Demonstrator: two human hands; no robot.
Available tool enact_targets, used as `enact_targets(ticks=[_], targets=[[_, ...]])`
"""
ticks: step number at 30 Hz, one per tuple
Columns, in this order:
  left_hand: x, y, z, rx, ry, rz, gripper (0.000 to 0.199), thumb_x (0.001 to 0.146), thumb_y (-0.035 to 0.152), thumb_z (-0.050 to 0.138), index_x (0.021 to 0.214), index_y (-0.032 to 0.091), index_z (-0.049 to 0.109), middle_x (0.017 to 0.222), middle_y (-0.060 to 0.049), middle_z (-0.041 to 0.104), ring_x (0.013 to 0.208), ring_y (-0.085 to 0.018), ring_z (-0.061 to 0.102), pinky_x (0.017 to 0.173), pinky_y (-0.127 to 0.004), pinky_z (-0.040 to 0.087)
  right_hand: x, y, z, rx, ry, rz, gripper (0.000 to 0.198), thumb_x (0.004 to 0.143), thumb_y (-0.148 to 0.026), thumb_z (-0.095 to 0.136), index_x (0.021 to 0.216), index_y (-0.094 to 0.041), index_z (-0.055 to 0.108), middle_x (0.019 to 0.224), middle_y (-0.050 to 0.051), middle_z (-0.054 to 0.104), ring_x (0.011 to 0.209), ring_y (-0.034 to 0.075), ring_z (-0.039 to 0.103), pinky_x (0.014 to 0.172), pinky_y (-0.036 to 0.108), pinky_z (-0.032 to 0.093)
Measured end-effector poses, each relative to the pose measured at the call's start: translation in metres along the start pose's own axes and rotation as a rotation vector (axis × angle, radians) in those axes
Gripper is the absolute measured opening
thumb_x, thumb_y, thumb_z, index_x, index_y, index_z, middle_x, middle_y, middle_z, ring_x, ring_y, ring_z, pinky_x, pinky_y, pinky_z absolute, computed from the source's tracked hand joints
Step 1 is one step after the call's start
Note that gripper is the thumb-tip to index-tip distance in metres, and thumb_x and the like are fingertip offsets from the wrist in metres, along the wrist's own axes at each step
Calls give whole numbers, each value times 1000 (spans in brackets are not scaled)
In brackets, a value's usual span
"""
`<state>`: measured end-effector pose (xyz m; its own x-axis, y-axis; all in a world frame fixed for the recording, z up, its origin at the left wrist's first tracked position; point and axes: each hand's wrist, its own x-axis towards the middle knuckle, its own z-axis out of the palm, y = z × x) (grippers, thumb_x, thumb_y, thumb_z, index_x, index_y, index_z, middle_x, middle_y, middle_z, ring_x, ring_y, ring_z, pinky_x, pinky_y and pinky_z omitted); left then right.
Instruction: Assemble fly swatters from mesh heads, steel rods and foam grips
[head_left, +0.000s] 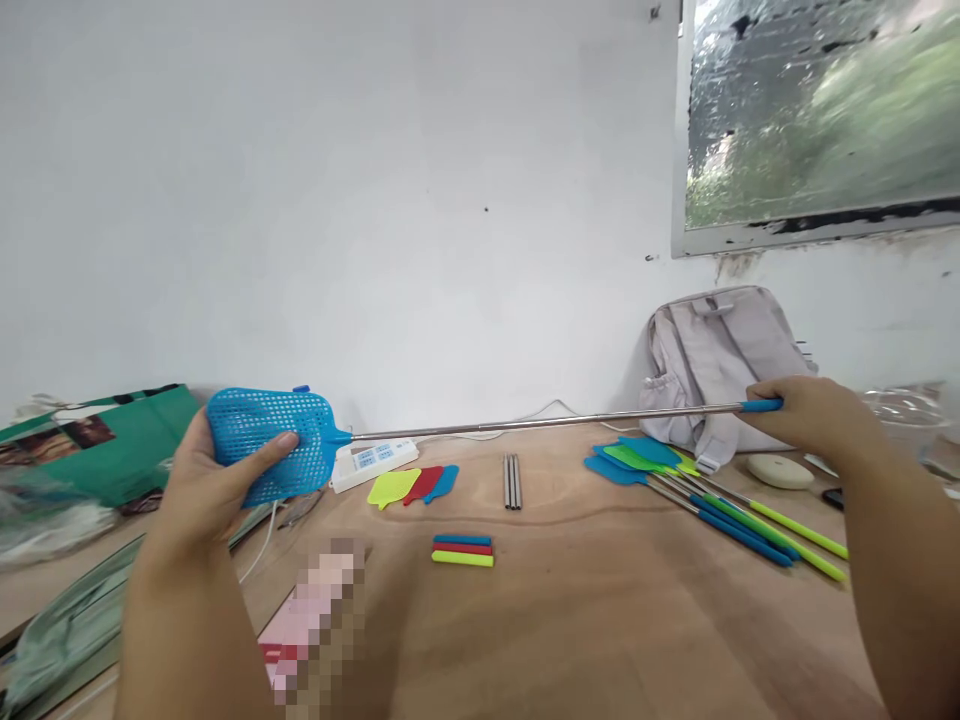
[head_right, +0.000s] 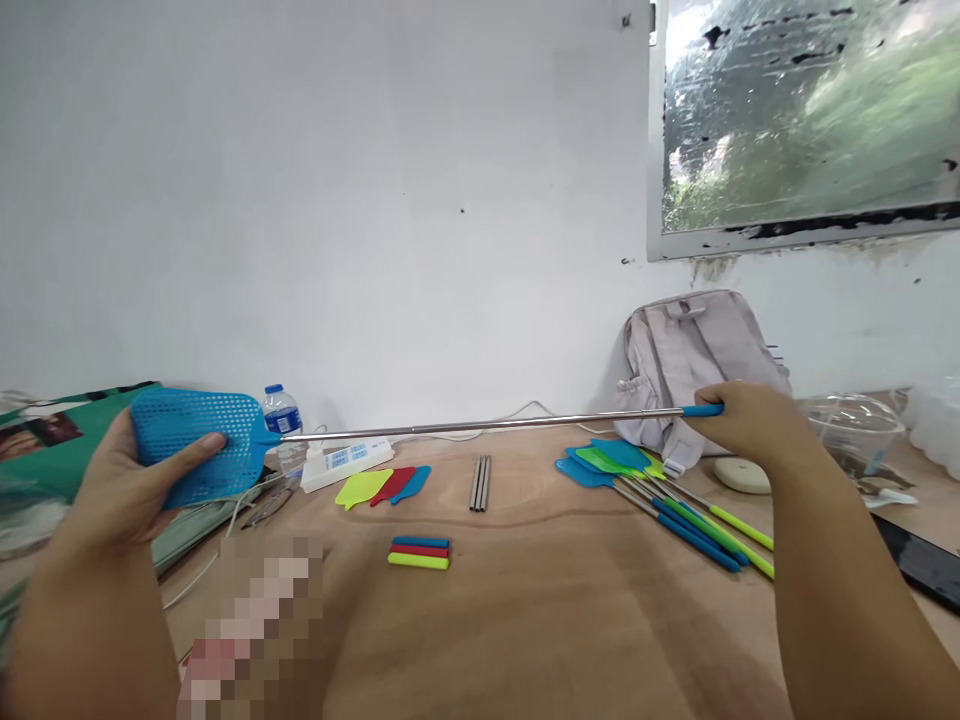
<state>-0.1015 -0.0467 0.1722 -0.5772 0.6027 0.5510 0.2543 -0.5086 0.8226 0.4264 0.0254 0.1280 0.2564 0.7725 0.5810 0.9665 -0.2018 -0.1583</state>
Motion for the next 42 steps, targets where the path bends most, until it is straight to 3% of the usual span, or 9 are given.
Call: enact_targets(ticks=[3, 7, 14, 20, 27, 33, 38, 42], targets=[[2, -6, 1, -25, 17, 108, 60, 33, 18, 79, 87, 21, 54, 77, 4, 58, 61, -10, 55, 48, -20, 52, -4, -2, -11, -2, -143, 3, 21, 67, -41, 48, 61, -22, 56, 61, 4, 54, 55, 15, 44, 52, 25, 27], [-3, -6, 12, -37, 27, 166, 58, 35, 13, 78, 87, 20, 52, 78, 4, 58, 62, -10, 56, 49, -18, 51, -6, -11, -18, -6, -131, 19, 18, 65, -39, 48, 63, -22, 55, 64, 4, 55, 58, 16, 44, 53, 25, 28], [-24, -17, 57, -234, -134, 74, 52, 33, 19, 78, 78, 20, 53, 68, 4, 62, 57, -13, 59, 48, -22, 52, -12, -38, -16, 4, -141, -103, 21, 65, -36, 44, 50, -21, 45, 52, 1, 48, 50, 14, 41, 49, 25, 22], [-26, -37, 68, -97, -213, 20, 37, 40, 26, 78, 70, 17, 57, 65, 1, 65, 58, -16, 62, 54, -26, 55, -15, -41, -13, -10, -110, -107, 22, 65, -36, 44, 49, -21, 46, 52, 2, 50, 49, 14, 40, 46, 25, 20], [-41, -51, 89, 15, -316, 18, 32, 48, 34, 75, 68, 16, 58, 69, -4, 68, 63, -21, 65, 60, -33, 56, -26, -88, -3, 68, -165, -156, 29, 64, -45, 49, 48, -21, 50, 54, 2, 51, 53, 15, 45, 46, 24, 21], [-42, -61, 92, 42, -349, 59, 31, 51, 35, 74, 70, 16, 59, 71, -5, 68, 65, -20, 65, 60, -30, 56, -34, -104, 6, 118, -202, -104, 30, 62, -49, 51, 50, -22, 55, 53, 3, 54, 53, 17, 49, 45, 25, 23], [-39, -59, 88, 67, -369, 50, 31, 50, 35, 75, 69, 15, 60, 70, -5, 68, 63, -20, 65, 60, -32, 56, -33, -102, 9, 124, -243, -80, 28, 60, -51, 52, 59, -24, 61, 60, 4, 59, 58, 19, 53, 47, 25, 26], [-50, -54, 96, 70, -427, 50, 30, 50, 37, 74, 66, 15, 61, 67, -5, 67, 61, -21, 64, 57, -33, 56, -40, -117, 17, 141, -231, -113, 24, 62, -45, 52, 60, -24, 62, 61, 4, 60, 61, 20, 55, 47, 25, 25]])
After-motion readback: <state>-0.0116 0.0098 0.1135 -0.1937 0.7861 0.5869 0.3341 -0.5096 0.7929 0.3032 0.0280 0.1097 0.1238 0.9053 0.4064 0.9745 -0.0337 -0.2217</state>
